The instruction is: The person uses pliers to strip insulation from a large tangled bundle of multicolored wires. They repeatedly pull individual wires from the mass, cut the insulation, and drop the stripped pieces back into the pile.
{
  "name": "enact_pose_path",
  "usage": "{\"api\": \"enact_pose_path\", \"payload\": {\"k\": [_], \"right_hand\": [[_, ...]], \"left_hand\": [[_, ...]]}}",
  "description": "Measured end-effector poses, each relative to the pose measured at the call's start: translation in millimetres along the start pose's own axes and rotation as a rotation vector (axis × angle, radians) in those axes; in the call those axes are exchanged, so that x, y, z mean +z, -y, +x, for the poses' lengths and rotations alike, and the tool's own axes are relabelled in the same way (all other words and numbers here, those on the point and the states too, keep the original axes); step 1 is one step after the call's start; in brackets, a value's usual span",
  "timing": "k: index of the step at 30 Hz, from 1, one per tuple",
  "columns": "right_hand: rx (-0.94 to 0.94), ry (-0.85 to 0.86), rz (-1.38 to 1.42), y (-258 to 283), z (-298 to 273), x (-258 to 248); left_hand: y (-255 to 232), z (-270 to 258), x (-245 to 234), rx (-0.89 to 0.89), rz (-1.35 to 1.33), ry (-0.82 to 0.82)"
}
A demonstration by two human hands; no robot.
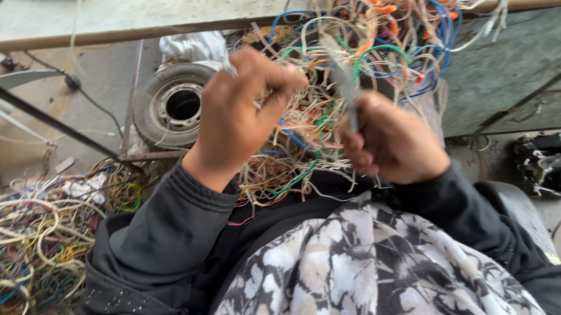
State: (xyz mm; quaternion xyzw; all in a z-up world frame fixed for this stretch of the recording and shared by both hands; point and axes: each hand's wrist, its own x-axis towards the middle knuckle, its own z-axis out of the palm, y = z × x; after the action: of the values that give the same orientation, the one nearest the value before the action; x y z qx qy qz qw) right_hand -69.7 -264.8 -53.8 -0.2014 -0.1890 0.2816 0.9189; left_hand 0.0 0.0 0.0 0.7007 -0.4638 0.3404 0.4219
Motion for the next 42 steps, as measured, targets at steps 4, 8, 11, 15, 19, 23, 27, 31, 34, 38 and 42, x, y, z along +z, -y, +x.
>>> {"api": "enact_pose_path", "payload": {"k": [4,8,11,15,19,23,27,31,34,38,42], "right_hand": [[-0.193,-0.331,-0.509,16.7,-5.3,12.9],[-0.25,-0.359,-0.567,24.0,-12.3,24.3],[-0.267,-0.315,-0.646,29.5,-22.5,30.7],[-0.353,-0.26,-0.652,36.9,-37.7,35.6],[-0.417,-0.228,-0.622,38.5,-44.9,39.1],[-0.465,-0.25,-0.655,34.5,-47.7,44.6],[-0.491,-0.253,-0.705,40.4,-47.7,45.2],[-0.5,-0.289,-0.703,43.1,-48.7,44.0],[-0.498,-0.283,-0.722,42.2,-49.4,46.1],[-0.51,-0.32,-0.694,41.3,-45.0,47.5],[-0.507,-0.3,-0.68,42.5,-47.1,43.8]], "left_hand": [[1.6,0.2,-0.7,-0.184,-0.05,0.031],[-2.7,6.2,19.8,-0.117,-0.065,0.105],[-10.1,7.9,30.2,-0.105,-0.16,0.138],[-19.5,-1.3,42.4,-0.112,-0.238,0.299],[-27.7,-6.7,85.2,-0.046,-0.026,0.421],[-20.7,-13.1,99.5,-0.096,0.162,0.457],[-10.0,-25.0,93.9,-0.155,0.566,0.555],[19.9,-25.8,83.5,-0.123,0.739,0.349],[40.1,-18.4,79.8,-0.15,0.806,0.269],[58.5,-7.5,51.1,-0.209,0.441,0.265],[52.1,6.6,21.1,-0.169,0.185,0.157]]}}
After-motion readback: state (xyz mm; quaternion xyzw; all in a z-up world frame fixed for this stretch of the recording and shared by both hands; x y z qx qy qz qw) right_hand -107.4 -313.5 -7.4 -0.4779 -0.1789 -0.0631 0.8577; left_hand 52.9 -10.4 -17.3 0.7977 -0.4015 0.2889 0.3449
